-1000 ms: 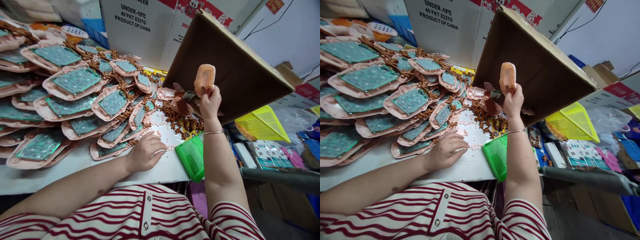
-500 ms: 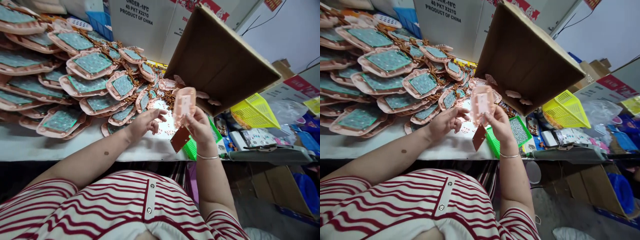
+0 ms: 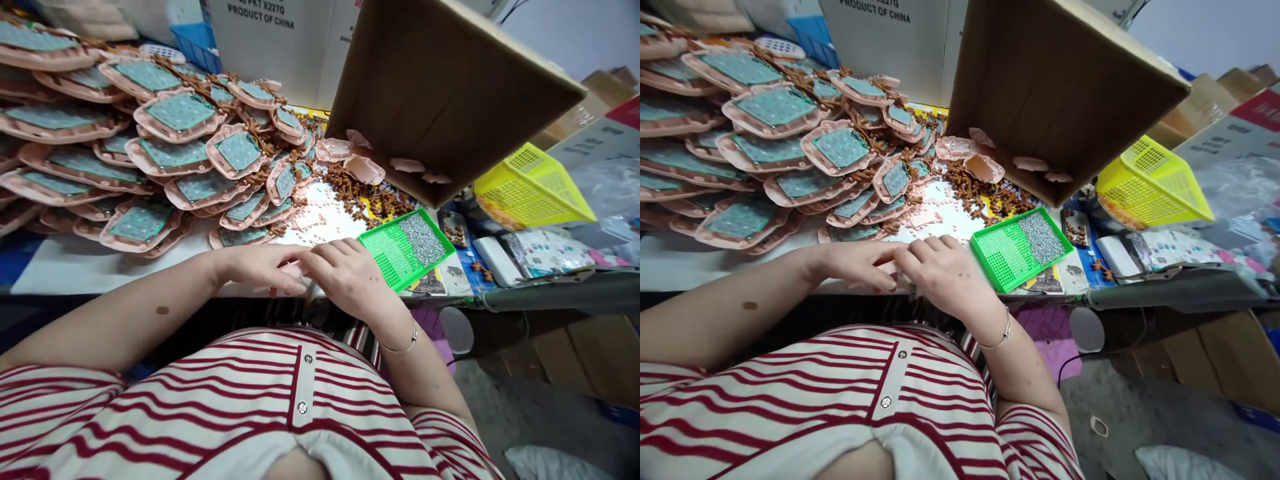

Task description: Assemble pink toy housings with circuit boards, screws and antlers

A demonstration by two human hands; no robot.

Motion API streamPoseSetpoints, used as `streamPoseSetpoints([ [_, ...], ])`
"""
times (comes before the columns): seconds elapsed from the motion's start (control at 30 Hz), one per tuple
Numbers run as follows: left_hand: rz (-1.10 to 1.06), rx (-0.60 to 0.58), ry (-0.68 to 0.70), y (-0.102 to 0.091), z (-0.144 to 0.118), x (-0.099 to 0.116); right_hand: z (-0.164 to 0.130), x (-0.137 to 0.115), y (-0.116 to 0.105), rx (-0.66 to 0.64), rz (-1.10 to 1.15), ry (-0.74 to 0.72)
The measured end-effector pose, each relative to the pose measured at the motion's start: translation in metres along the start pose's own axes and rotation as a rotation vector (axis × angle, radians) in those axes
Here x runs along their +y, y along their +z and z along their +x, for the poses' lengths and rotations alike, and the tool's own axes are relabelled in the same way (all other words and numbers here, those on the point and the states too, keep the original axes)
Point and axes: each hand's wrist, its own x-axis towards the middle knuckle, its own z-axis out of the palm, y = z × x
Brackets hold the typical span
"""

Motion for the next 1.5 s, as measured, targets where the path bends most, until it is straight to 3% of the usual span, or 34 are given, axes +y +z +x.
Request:
streamPoseSetpoints([
  [0.07,0.067,0.068,0.03,0.002,-0.009,0.003,-0.004,0.005,0.004,0.093,0.227,0.017],
  [0.13,0.052,0.127,0.076,0.001,-0.017,0.007,-0.01,0.016,0.013,0.233,0.596,0.112],
  [0.2,-0.033,0.16,0.148,0.0,-0.024,0.012,-0.017,0.026,0.027,0.381,0.973,0.301],
  [0.27,-0.169,0.191,0.243,-0.001,-0.026,0.018,-0.023,0.028,0.045,0.448,1.265,0.499],
  [0.33,-0.329,0.272,0.336,0.002,-0.023,0.025,-0.025,0.021,0.063,0.4,1.498,0.609],
  [0.43,-0.533,0.455,0.413,0.013,-0.014,0.036,-0.021,0.004,0.08,0.29,1.823,0.654],
  [0.5,-0.613,0.544,0.414,0.02,-0.008,0.04,-0.017,-0.006,0.085,0.251,2.033,0.645],
  [0.6,-0.693,0.587,0.386,0.023,-0.003,0.042,-0.015,-0.014,0.087,0.18,2.231,0.622],
  [0.77,-0.713,0.61,0.342,0.02,-0.002,0.039,-0.018,-0.017,0.09,0.138,2.306,0.608],
  [1.1,-0.661,0.783,0.341,0.026,0.004,0.033,-0.032,-0.015,0.084,0.295,2.225,0.604],
  [1.33,-0.677,0.602,0.289,0.03,0.0,0.023,-0.041,-0.019,0.055,0.438,2.021,0.695],
  [1.5,-0.671,0.524,0.183,0.045,-0.001,0.015,-0.035,-0.019,0.023,0.365,1.642,0.691],
])
